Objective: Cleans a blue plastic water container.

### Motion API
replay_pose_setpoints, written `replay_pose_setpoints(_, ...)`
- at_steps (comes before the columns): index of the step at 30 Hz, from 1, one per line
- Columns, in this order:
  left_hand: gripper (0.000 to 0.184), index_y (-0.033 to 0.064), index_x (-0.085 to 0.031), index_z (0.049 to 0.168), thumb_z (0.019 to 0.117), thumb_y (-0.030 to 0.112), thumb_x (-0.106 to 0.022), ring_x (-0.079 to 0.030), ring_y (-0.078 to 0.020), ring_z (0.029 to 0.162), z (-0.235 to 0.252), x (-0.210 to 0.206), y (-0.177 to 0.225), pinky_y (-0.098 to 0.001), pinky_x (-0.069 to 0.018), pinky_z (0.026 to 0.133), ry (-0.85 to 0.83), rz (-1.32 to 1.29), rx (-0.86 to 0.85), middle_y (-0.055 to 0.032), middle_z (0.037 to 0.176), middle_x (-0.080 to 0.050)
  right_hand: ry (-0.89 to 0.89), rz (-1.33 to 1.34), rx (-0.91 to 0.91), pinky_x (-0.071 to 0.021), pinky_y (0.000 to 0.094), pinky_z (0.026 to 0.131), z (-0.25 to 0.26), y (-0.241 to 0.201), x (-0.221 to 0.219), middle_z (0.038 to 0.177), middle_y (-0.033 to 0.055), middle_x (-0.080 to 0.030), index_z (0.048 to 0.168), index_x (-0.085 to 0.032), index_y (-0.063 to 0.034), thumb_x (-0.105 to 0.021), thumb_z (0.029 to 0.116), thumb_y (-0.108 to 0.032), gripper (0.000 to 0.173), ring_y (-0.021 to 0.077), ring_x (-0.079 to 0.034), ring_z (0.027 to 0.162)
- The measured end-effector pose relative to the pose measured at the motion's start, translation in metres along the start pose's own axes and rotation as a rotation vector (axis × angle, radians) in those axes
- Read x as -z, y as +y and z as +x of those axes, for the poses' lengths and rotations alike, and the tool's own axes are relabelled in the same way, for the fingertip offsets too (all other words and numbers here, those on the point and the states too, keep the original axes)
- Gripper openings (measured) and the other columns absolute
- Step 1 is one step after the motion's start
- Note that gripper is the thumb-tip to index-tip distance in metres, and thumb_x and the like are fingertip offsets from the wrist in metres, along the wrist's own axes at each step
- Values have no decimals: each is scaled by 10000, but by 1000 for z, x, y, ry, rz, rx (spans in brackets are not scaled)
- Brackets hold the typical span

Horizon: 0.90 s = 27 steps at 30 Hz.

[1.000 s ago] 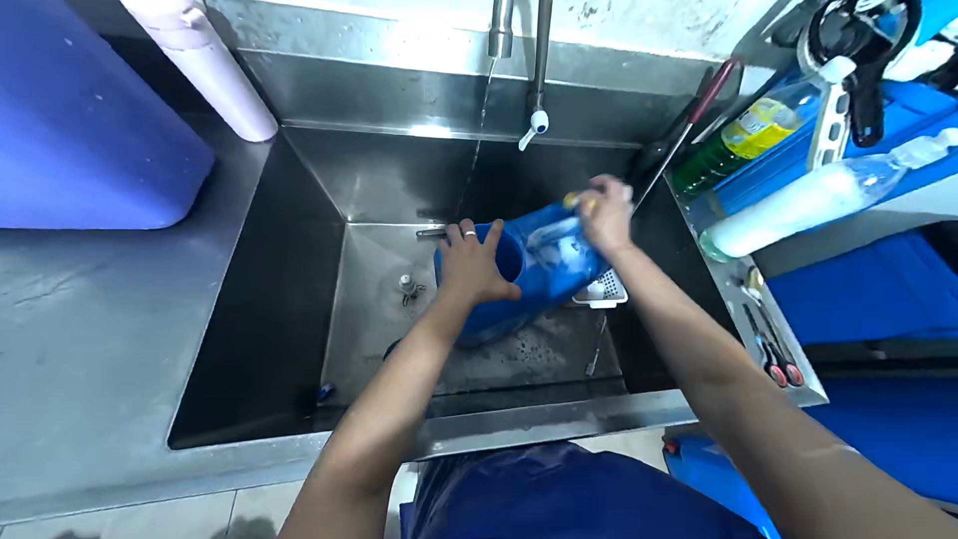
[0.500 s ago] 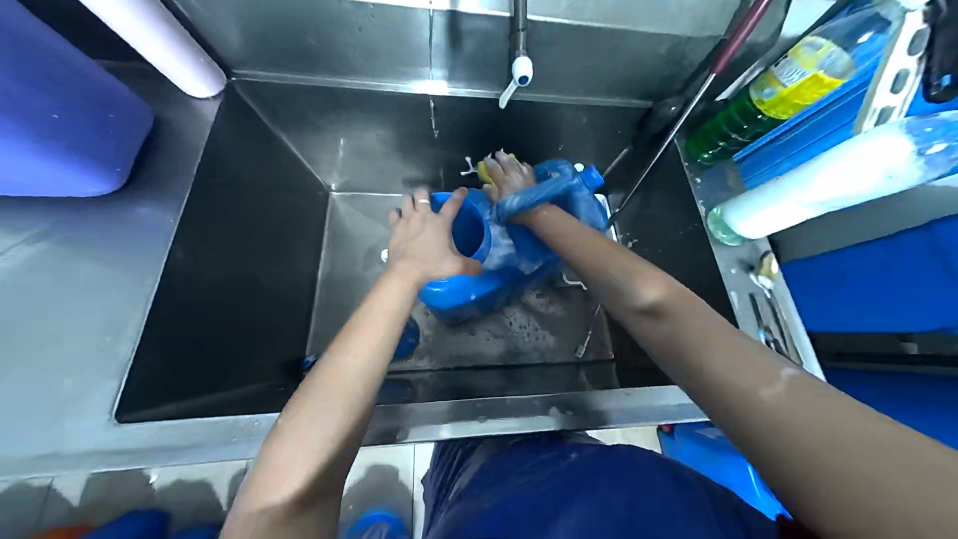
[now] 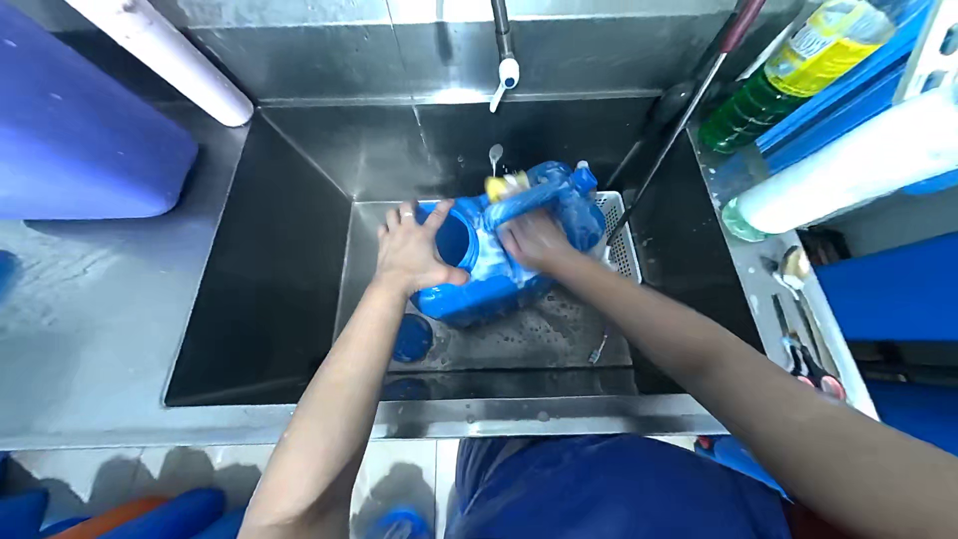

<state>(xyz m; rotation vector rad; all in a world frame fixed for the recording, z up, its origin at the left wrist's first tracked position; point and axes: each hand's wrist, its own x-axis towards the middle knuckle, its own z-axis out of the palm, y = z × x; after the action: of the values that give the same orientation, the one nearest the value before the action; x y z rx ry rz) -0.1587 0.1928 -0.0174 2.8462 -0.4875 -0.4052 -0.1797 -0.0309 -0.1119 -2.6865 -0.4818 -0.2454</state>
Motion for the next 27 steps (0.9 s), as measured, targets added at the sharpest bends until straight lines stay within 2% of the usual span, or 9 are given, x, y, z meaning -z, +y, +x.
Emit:
replay_pose_setpoints(3,1191,267,-362,1598,594,472,-970,-332,-549,1389,-1,4,0,-698,-339,1033,-26,25,-34,-341,1560,-296,134,64,128,-379,637,1148,-88,2,-5,1490,303,-507,1419,-520,108,-538,953,-163,539,477,-443,1429)
replay_pose_setpoints(6,1259,242,-284,1626,601,465,-979,-325,-558,1404,-13,5,1,-698,-357,1039,-96,84,-79,-344,1586,-251,-117,48,-14,-316,615,1183,-9,-6,8,1478,274,-521,1392,-556,70,-544,1008,-205,473,444,-418,1444)
replay_pose_setpoints(9,1249,247,-276,1633,615,519,-946,-334,-542,1400,-16,1,-3,-690,-353,1039,-62,95,-66,-334,1583,-271,-118,9,-99,-431,595,1084,57,-10,3,1305,248,-645,1228,-662,49,-601,988,-197,349,407,-568,1299)
replay_pose_setpoints(13,1207,243,-336,1612,610,565,-928,-330,-531,1411,-18,-6,-3,-669,-331,1057,7,20,-41,-340,1577,-288,44,220,-82,-469,613,1063,-77,-42,-7,1297,296,-641,1222,-661,86,-620,915,37,314,482,-591,1258)
replay_pose_setpoints(15,1116,211,-367,1601,684,610,-862,-324,-534,1426,-18,-9,6,-676,-316,1085,44,-54,-20,-339,1575,-303,-114,413,-175,-499,545,1036,-101,-64,17,1228,294,-670,1176,-674,109,-568,947,59,257,441,-643,1181)
replay_pose_setpoints(19,700,48,-417,1559,1063,542,-395,-274,-520,1488,-6,-21,42,-674,-213,1171,177,-268,-6,-304,1614,-314,200,528,-569,-490,554,995,-35,-65,65,1217,327,-636,1275,-595,131,-585,1016,-98,346,434,-634,1125)
replay_pose_setpoints(22,680,33,-387,1570,1100,487,-199,-229,-501,1513,2,-21,52,-665,-166,1191,169,-276,0,-281,1638,-284,283,585,-800,-505,569,1013,-35,-123,5,1314,355,-570,1490,-326,120,-502,1062,-158,540,455,-615,1196)
replay_pose_setpoints(25,623,14,-335,1587,1122,399,-181,-158,-501,1533,-3,-10,50,-670,-122,1191,72,-373,-9,-269,1662,-233,-60,720,-754,-472,554,1051,-42,-187,-7,1273,344,-619,1500,-366,111,-573,1012,-82,564,447,-622,1201)
replay_pose_setpoints(27,587,7,-364,1570,1129,371,-234,-171,-495,1524,-6,-1,48,-674,-124,1190,46,-525,11,-273,1653,-246,-30,666,-753,-497,606,983,-39,-169,23,1187,352,-643,1459,-414,92,-608,1013,-81,516,487,-645,1122)
